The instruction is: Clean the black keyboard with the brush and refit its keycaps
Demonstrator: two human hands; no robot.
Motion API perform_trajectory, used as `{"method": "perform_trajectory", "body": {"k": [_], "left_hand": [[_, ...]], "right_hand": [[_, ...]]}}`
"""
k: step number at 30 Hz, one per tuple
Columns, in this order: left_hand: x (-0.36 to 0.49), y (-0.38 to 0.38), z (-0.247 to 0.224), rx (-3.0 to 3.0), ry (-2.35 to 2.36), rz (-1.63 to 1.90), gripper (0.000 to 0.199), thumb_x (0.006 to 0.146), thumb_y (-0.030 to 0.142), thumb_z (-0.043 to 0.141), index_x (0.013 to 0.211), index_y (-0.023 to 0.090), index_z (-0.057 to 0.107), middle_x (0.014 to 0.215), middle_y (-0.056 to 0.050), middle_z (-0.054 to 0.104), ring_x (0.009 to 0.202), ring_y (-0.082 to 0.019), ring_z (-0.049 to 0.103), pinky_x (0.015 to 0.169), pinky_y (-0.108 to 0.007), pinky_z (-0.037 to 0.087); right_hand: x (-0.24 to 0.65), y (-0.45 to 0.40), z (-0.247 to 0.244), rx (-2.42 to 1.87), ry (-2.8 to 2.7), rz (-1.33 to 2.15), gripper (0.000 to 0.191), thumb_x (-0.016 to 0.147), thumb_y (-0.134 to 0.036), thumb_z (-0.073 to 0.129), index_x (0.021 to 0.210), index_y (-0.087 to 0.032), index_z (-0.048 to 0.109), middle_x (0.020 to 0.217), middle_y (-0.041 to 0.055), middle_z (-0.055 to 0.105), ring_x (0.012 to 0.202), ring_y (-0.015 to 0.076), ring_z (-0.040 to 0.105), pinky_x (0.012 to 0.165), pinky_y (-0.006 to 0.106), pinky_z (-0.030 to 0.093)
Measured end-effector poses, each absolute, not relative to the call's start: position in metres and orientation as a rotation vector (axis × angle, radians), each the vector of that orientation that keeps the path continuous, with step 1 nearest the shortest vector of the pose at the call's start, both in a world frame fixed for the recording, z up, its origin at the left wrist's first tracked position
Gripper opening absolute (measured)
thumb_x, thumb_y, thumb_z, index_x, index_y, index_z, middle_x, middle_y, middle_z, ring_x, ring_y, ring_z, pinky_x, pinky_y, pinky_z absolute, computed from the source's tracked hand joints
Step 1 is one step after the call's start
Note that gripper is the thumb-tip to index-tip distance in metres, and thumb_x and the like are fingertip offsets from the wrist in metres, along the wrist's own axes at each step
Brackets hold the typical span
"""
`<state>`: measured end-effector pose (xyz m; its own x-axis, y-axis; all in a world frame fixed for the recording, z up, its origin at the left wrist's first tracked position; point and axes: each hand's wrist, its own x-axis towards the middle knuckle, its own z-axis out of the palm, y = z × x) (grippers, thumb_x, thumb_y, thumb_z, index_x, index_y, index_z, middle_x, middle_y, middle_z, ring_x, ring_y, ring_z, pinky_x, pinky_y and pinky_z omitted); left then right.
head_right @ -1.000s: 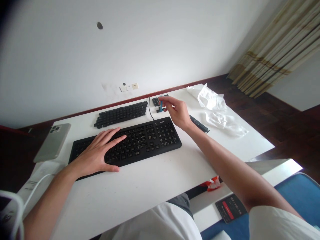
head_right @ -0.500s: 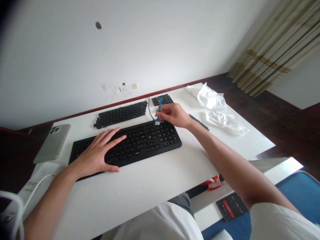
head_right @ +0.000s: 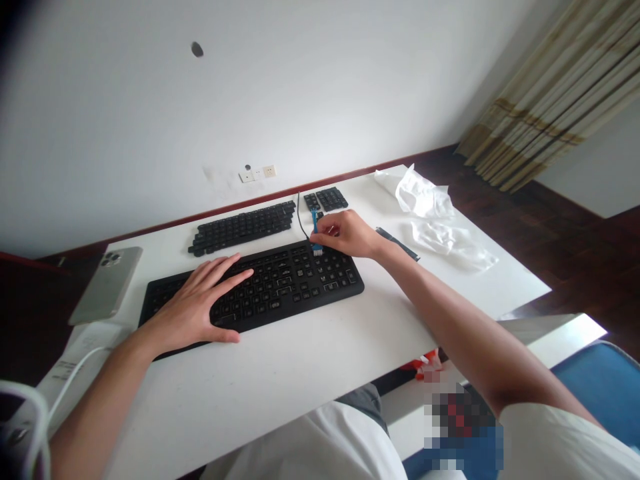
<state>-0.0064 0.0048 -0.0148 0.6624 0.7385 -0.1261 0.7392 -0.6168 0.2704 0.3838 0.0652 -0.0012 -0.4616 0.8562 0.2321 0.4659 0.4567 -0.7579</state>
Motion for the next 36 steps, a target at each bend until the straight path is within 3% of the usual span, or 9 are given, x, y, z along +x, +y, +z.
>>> {"method": "perform_trajectory", "body": {"k": [6, 18, 23, 27, 36], "left_hand": [[-0.0061, 0.0052, -0.0147, 2.583, 1.171, 0.001, 0.112, 0.078, 0.083, 0.073, 0.169, 0.044, 0.022, 0.181, 0.0, 0.004, 0.162, -0.045, 0.014, 0.13, -0.066, 0.02], [-0.0071, 0.0054, -0.0163, 2.594, 1.161, 0.038, 0.113, 0.076, 0.08, 0.076, 0.169, 0.045, 0.023, 0.181, 0.0, 0.006, 0.161, -0.046, 0.016, 0.13, -0.065, 0.021], [-0.006, 0.0051, -0.0163, 2.604, 1.163, 0.018, 0.112, 0.077, 0.083, 0.073, 0.169, 0.044, 0.023, 0.181, 0.0, 0.005, 0.162, -0.044, 0.015, 0.13, -0.065, 0.02], [-0.0059, 0.0046, -0.0159, 2.596, 1.174, 0.008, 0.112, 0.077, 0.084, 0.072, 0.169, 0.044, 0.023, 0.181, 0.0, 0.005, 0.162, -0.044, 0.015, 0.13, -0.064, 0.02], [-0.0062, 0.0052, -0.015, 2.595, 1.166, 0.029, 0.112, 0.076, 0.082, 0.075, 0.169, 0.044, 0.024, 0.18, 0.0, 0.007, 0.162, -0.045, 0.016, 0.131, -0.064, 0.02]], "right_hand": [[0.3849, 0.0643, 0.0005, -1.105, -2.089, 0.913, 0.035, 0.094, -0.051, 0.071, 0.086, -0.017, 0.079, 0.079, 0.004, 0.074, 0.067, 0.0155, 0.057, 0.061, 0.03, 0.042], [0.3839, 0.0624, 0.0045, -1.067, -2.229, 0.876, 0.034, 0.094, -0.046, 0.072, 0.077, -0.017, 0.075, 0.084, 0.0053, 0.078, 0.064, 0.0131, 0.056, 0.06, 0.029, 0.042], [0.3836, 0.0626, 0.0032, -1.054, -2.162, 0.871, 0.031, 0.094, -0.047, 0.072, 0.088, -0.017, 0.079, 0.086, 0.0055, 0.078, 0.069, 0.0153, 0.06, 0.062, 0.029, 0.044], [0.3829, 0.0613, 0.0042, -1.067, -2.23, 0.89, 0.033, 0.094, -0.047, 0.072, 0.08, -0.018, 0.077, 0.087, 0.0056, 0.079, 0.064, 0.0135, 0.057, 0.057, 0.029, 0.041], [0.3835, 0.0622, 0.0038, -1.062, -2.253, 0.898, 0.03, 0.093, -0.045, 0.073, 0.082, -0.018, 0.077, 0.091, 0.005, 0.081, 0.063, 0.0122, 0.057, 0.058, 0.028, 0.043]]}}
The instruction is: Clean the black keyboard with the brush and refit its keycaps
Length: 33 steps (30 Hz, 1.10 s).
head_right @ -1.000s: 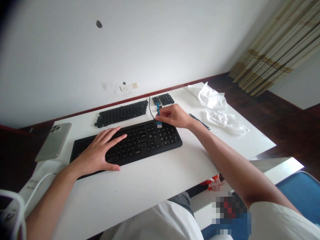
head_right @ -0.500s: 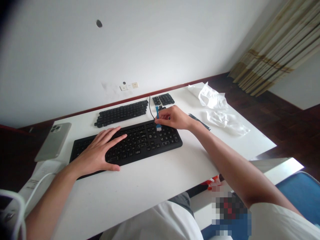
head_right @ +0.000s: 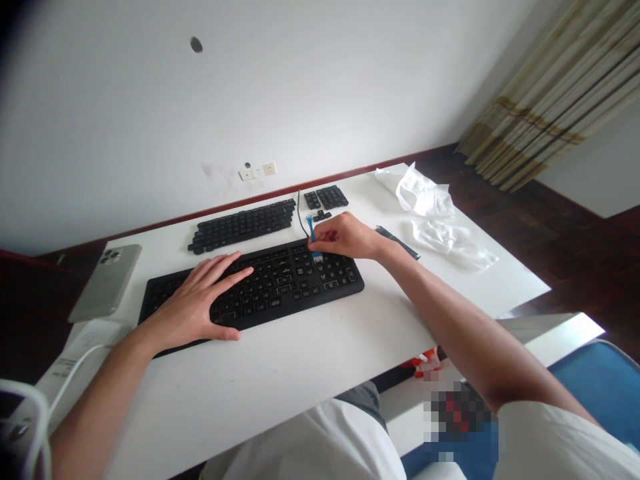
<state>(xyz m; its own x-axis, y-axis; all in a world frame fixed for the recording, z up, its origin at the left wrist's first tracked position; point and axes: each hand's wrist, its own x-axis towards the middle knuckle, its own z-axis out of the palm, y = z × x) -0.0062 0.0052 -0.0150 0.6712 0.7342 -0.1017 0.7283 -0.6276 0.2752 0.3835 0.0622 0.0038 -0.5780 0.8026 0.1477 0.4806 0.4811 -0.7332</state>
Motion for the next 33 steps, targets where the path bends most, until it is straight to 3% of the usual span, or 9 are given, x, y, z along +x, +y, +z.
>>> {"method": "perform_trajectory", "body": {"k": [14, 22, 29, 33], "left_hand": [[-0.0059, 0.0056, -0.0154, 2.598, 1.16, 0.034, 0.112, 0.076, 0.081, 0.076, 0.169, 0.045, 0.023, 0.181, 0.0, 0.006, 0.162, -0.045, 0.017, 0.131, -0.064, 0.019], [-0.0067, 0.0055, -0.0162, 2.611, 1.158, 0.019, 0.111, 0.078, 0.082, 0.073, 0.17, 0.045, 0.021, 0.181, 0.0, 0.004, 0.162, -0.044, 0.015, 0.131, -0.063, 0.019], [-0.0059, 0.0059, -0.0158, 2.605, 1.153, 0.026, 0.111, 0.078, 0.082, 0.074, 0.169, 0.045, 0.022, 0.181, 0.0, 0.006, 0.162, -0.044, 0.016, 0.13, -0.063, 0.02], [-0.0061, 0.0058, -0.0155, 2.6, 1.153, 0.029, 0.111, 0.078, 0.081, 0.074, 0.169, 0.046, 0.022, 0.181, 0.0, 0.006, 0.162, -0.044, 0.016, 0.13, -0.063, 0.02]], "right_hand": [[0.3836, 0.0617, 0.0053, -1.076, -2.272, 0.933, 0.031, 0.092, -0.048, 0.073, 0.087, -0.018, 0.079, 0.09, 0.0053, 0.08, 0.064, 0.0128, 0.058, 0.058, 0.028, 0.042], [0.3833, 0.0604, 0.0071, -1.081, -2.241, 0.997, 0.034, 0.09, -0.052, 0.075, 0.088, -0.019, 0.081, 0.078, 0.0035, 0.076, 0.064, 0.0138, 0.06, 0.058, 0.028, 0.043], [0.385, 0.0601, 0.0073, -1.063, -2.229, 1.059, 0.034, 0.088, -0.052, 0.077, 0.083, -0.019, 0.079, 0.088, 0.0058, 0.079, 0.065, 0.0135, 0.06, 0.058, 0.028, 0.045], [0.3849, 0.0602, 0.0074, -1.055, -2.256, 1.006, 0.035, 0.09, -0.052, 0.075, 0.083, -0.019, 0.079, 0.083, 0.0048, 0.077, 0.063, 0.0131, 0.058, 0.057, 0.028, 0.044]]}}
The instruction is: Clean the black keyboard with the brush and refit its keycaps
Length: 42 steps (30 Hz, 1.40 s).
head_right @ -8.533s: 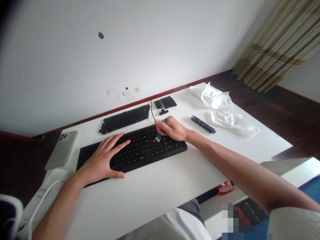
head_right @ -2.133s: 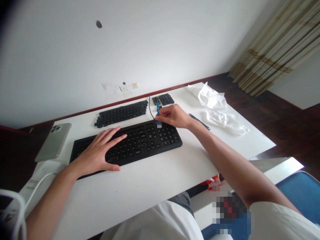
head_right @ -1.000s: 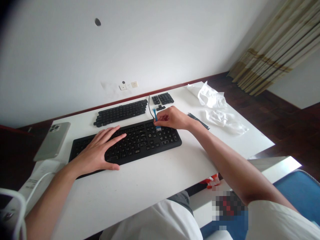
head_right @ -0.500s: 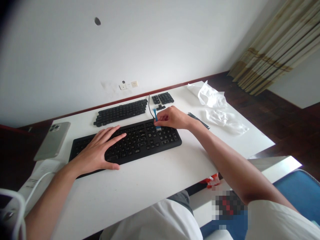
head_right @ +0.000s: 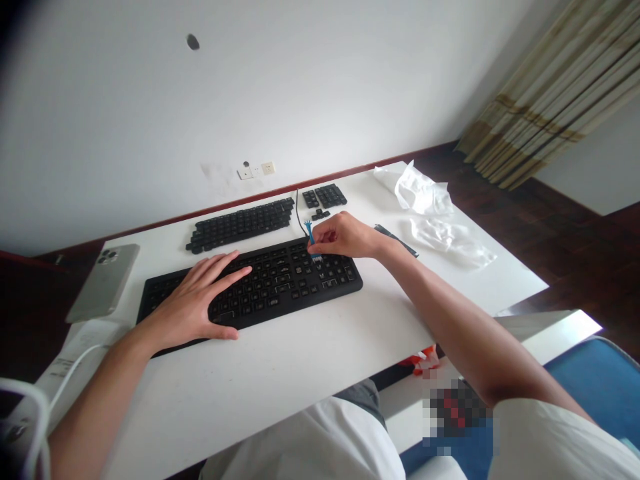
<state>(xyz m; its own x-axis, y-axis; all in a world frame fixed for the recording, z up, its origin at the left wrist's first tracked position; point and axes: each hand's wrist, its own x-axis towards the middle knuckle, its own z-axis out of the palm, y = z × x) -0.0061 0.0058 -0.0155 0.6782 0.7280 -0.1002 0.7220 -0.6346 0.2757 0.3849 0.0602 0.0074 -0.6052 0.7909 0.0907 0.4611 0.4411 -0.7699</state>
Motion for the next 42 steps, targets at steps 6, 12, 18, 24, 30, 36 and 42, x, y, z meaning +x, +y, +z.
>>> {"method": "perform_trajectory", "body": {"k": [6, 12, 18, 24, 30, 36, 42], "left_hand": [[-0.0061, 0.0058, -0.0151, 2.594, 1.158, 0.025, 0.111, 0.078, 0.082, 0.074, 0.169, 0.045, 0.022, 0.18, 0.0, 0.006, 0.162, -0.045, 0.016, 0.13, -0.064, 0.02], [-0.0058, 0.0055, -0.0153, 2.597, 1.167, 0.016, 0.111, 0.078, 0.082, 0.073, 0.169, 0.045, 0.022, 0.181, 0.001, 0.005, 0.162, -0.044, 0.016, 0.13, -0.063, 0.02], [-0.0064, 0.0055, -0.0158, 2.601, 1.156, 0.031, 0.111, 0.078, 0.08, 0.075, 0.169, 0.045, 0.023, 0.18, 0.0, 0.006, 0.161, -0.045, 0.016, 0.13, -0.064, 0.019], [-0.0064, 0.005, -0.0152, 2.591, 1.167, 0.021, 0.11, 0.078, 0.081, 0.074, 0.169, 0.046, 0.022, 0.181, 0.001, 0.005, 0.162, -0.045, 0.015, 0.13, -0.064, 0.021], [-0.0063, 0.0055, -0.0151, 2.595, 1.16, 0.017, 0.111, 0.078, 0.082, 0.074, 0.169, 0.046, 0.021, 0.181, 0.002, 0.004, 0.162, -0.045, 0.015, 0.13, -0.064, 0.02], [-0.0072, 0.006, -0.0162, 2.603, 1.162, 0.003, 0.111, 0.079, 0.083, 0.071, 0.17, 0.045, 0.02, 0.181, 0.0, 0.002, 0.162, -0.044, 0.013, 0.13, -0.064, 0.019], [-0.0057, 0.0056, -0.015, 2.609, 1.157, 0.011, 0.111, 0.078, 0.082, 0.073, 0.17, 0.043, 0.023, 0.181, -0.001, 0.005, 0.162, -0.045, 0.015, 0.131, -0.064, 0.019]], "right_hand": [[0.3848, 0.0608, 0.0068, -1.053, -2.275, 0.943, 0.034, 0.091, -0.051, 0.074, 0.086, -0.018, 0.08, 0.08, 0.0042, 0.077, 0.063, 0.013, 0.059, 0.058, 0.028, 0.044], [0.3849, 0.0599, 0.0085, -1.025, -2.179, 1.112, 0.032, 0.09, -0.048, 0.076, 0.089, -0.016, 0.079, 0.083, 0.0062, 0.078, 0.07, 0.0158, 0.066, 0.062, 0.029, 0.048], [0.388, 0.0585, 0.0127, -1.023, -2.085, 1.188, 0.029, 0.087, -0.045, 0.08, 0.087, -0.016, 0.079, 0.072, 0.0043, 0.074, 0.066, 0.0158, 0.065, 0.059, 0.028, 0.047], [0.3863, 0.058, 0.0095, -1.073, -2.196, 1.16, 0.03, 0.088, -0.047, 0.077, 0.085, -0.017, 0.08, 0.073, 0.0037, 0.076, 0.062, 0.0141, 0.064, 0.055, 0.027, 0.044], [0.3848, 0.0584, 0.0083, -1.06, -2.257, 1.094, 0.03, 0.09, -0.047, 0.077, 0.085, -0.017, 0.08, 0.076, 0.0029, 0.076, 0.062, 0.0129, 0.063, 0.055, 0.026, 0.045], [0.3866, 0.0598, 0.0079, -1.057, -2.245, 1.092, 0.03, 0.09, -0.047, 0.077, 0.088, -0.017, 0.081, 0.078, 0.0044, 0.078, 0.068, 0.0155, 0.069, 0.059, 0.026, 0.05], [0.3872, 0.0583, 0.0094, -1.06, -2.25, 1.213, 0.03, 0.088, -0.048, 0.079, 0.09, -0.018, 0.082, 0.076, 0.0029, 0.077, 0.069, 0.0159, 0.07, 0.061, 0.027, 0.051]]}}
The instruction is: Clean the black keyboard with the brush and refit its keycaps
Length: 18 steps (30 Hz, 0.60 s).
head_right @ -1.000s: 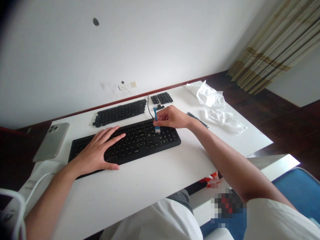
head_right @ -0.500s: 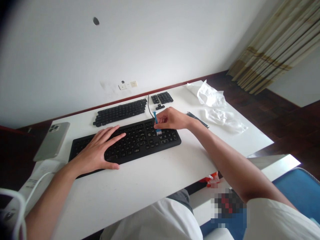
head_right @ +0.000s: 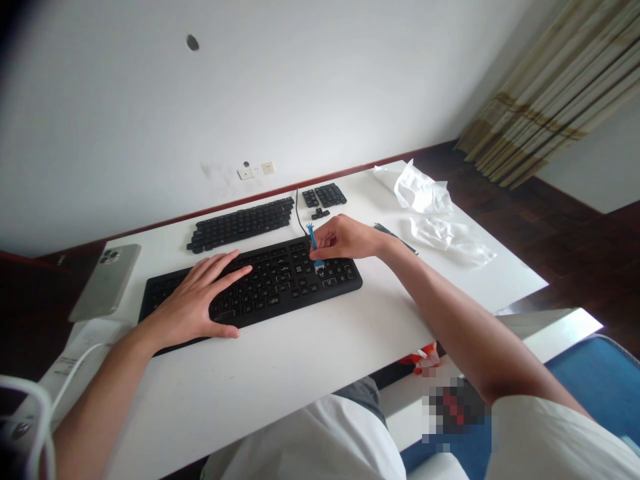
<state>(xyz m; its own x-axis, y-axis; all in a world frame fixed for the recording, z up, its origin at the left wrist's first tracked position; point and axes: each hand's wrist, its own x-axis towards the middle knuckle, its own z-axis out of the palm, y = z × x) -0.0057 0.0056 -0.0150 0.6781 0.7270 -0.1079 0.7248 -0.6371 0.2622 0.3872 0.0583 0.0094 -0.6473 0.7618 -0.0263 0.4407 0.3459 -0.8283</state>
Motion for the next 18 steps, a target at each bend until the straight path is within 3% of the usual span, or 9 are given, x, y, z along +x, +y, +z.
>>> {"method": "perform_trajectory", "body": {"k": [7, 12, 18], "left_hand": [[-0.0057, 0.0051, -0.0144, 2.61, 1.171, 0.011, 0.111, 0.078, 0.082, 0.074, 0.169, 0.044, 0.023, 0.181, 0.0, 0.006, 0.162, -0.044, 0.016, 0.131, -0.062, 0.02], [-0.0066, 0.0057, -0.0158, 2.616, 1.161, 0.019, 0.112, 0.078, 0.082, 0.074, 0.17, 0.044, 0.022, 0.181, 0.0, 0.005, 0.162, -0.044, 0.016, 0.131, -0.063, 0.019], [-0.007, 0.0056, -0.0172, 2.613, 1.159, 0.025, 0.112, 0.077, 0.081, 0.075, 0.169, 0.044, 0.022, 0.181, 0.0, 0.005, 0.162, -0.045, 0.016, 0.13, -0.064, 0.021]], "right_hand": [[0.3911, 0.0574, 0.0156, -1.039, -2.189, 1.322, 0.029, 0.086, -0.046, 0.081, 0.089, -0.018, 0.082, 0.08, 0.0036, 0.078, 0.067, 0.0148, 0.068, 0.061, 0.027, 0.051], [0.3875, 0.0579, 0.0093, -1.042, -2.295, 1.297, 0.029, 0.087, -0.046, 0.08, 0.081, -0.018, 0.078, 0.068, 0.0, 0.073, 0.06, 0.0125, 0.064, 0.054, 0.024, 0.046], [0.3897, 0.0564, 0.0132, -1.021, -2.217, 1.524, 0.027, 0.084, -0.045, 0.083, 0.086, -0.018, 0.08, 0.069, 0.0006, 0.075, 0.06, 0.0141, 0.069, 0.057, 0.025, 0.052]]}}
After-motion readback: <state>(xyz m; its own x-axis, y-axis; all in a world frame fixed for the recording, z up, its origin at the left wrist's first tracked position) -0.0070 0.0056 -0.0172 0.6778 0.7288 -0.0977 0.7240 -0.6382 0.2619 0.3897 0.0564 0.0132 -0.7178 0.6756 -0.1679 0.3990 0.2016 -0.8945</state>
